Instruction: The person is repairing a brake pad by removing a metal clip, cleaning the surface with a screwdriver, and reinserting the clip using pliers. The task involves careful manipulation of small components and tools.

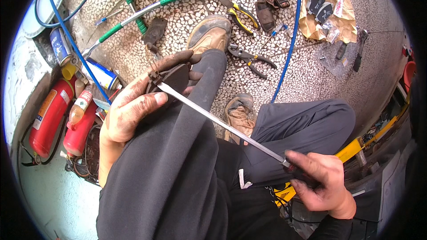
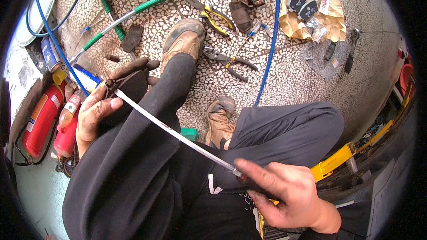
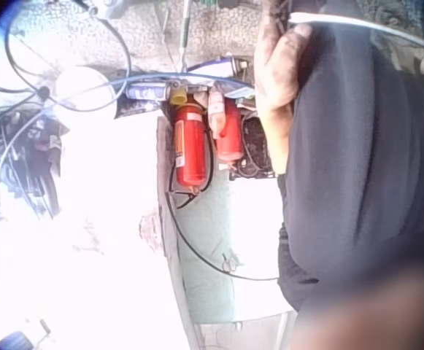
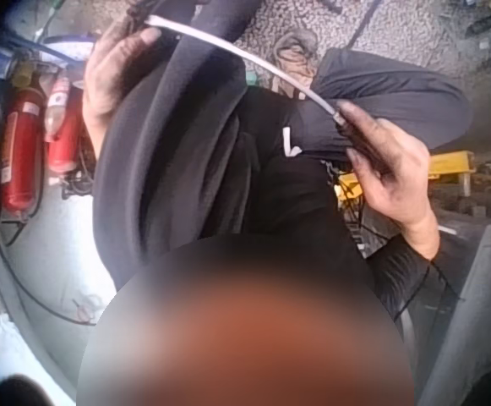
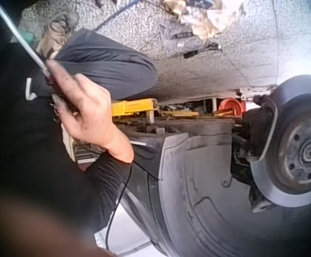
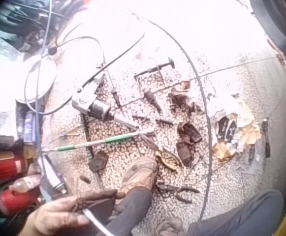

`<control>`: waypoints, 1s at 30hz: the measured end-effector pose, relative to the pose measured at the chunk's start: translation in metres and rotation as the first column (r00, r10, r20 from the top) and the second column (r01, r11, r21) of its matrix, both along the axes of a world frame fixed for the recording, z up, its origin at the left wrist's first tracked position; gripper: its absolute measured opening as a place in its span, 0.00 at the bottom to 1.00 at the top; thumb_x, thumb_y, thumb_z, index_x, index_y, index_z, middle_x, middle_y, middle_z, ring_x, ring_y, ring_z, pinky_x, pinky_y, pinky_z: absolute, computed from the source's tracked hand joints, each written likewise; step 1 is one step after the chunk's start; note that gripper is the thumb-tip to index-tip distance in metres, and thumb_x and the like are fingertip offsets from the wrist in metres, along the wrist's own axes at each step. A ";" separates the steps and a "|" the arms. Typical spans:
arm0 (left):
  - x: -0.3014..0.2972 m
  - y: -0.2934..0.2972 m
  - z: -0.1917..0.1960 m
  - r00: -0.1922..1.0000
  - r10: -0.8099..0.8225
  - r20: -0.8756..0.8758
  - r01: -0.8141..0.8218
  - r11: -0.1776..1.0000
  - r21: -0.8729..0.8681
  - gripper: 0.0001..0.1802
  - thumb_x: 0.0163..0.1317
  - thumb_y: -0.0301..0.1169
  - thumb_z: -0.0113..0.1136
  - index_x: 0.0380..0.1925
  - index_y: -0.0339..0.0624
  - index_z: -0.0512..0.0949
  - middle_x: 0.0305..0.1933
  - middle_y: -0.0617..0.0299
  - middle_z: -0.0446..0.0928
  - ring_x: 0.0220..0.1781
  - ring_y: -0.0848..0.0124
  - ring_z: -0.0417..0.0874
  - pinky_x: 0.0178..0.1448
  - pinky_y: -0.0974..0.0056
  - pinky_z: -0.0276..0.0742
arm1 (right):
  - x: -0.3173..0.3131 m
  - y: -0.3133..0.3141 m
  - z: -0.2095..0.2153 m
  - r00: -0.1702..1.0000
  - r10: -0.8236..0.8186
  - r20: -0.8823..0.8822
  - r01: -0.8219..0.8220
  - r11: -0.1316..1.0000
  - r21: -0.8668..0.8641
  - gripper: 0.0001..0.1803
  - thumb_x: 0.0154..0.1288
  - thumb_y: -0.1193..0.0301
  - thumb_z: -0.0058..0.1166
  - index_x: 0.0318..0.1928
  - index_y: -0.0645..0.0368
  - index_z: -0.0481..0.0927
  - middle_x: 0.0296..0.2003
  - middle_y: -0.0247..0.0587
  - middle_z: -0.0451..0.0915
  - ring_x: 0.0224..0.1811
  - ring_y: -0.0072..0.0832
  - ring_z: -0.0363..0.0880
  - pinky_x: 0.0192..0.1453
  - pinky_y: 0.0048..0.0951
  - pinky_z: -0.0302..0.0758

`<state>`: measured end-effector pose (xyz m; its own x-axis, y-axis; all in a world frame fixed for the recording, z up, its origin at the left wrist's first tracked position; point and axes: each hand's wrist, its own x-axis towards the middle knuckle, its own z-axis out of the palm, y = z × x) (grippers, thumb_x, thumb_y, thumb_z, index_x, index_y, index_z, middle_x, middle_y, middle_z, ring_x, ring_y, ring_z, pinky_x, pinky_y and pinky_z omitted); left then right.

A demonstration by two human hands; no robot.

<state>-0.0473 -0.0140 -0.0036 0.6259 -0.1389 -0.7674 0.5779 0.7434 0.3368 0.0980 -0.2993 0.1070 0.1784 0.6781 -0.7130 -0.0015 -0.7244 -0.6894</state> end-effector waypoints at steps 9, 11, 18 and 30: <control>-0.004 0.002 -0.005 0.997 -0.055 0.052 0.055 0.998 0.014 0.41 0.57 0.32 0.57 0.70 0.27 0.59 0.72 0.47 0.64 0.71 0.60 0.69 0.76 0.60 0.58 | 0.008 0.004 0.004 0.941 -0.126 -0.315 0.087 0.987 -0.134 0.36 0.54 0.79 0.63 0.66 0.69 0.69 0.35 0.49 0.83 0.31 0.35 0.83 0.41 0.28 0.78; -0.004 0.003 -0.005 0.996 -0.059 0.060 0.058 0.998 0.015 0.41 0.58 0.32 0.57 0.71 0.27 0.58 0.72 0.48 0.64 0.70 0.61 0.69 0.76 0.60 0.58 | 0.003 0.002 0.003 0.970 -0.060 -0.236 0.050 0.998 -0.048 0.37 0.55 0.80 0.62 0.67 0.70 0.67 0.35 0.49 0.82 0.31 0.36 0.83 0.39 0.29 0.79; -0.005 0.007 -0.007 0.992 -0.105 0.072 0.103 0.994 0.023 0.39 0.60 0.33 0.56 0.71 0.29 0.58 0.71 0.51 0.65 0.69 0.64 0.70 0.74 0.61 0.61 | -0.006 0.001 0.001 0.994 0.051 -0.092 -0.046 0.998 0.048 0.40 0.54 0.81 0.63 0.68 0.73 0.65 0.31 0.46 0.80 0.26 0.37 0.80 0.33 0.31 0.78; -0.002 0.006 -0.012 0.996 -0.060 0.068 0.061 0.998 -0.015 0.41 0.56 0.32 0.58 0.69 0.25 0.59 0.68 0.44 0.68 0.67 0.58 0.73 0.74 0.58 0.64 | -0.005 0.000 0.000 0.983 -0.051 -0.178 0.054 0.998 0.011 0.37 0.55 0.81 0.63 0.67 0.71 0.67 0.35 0.49 0.83 0.32 0.37 0.84 0.41 0.28 0.80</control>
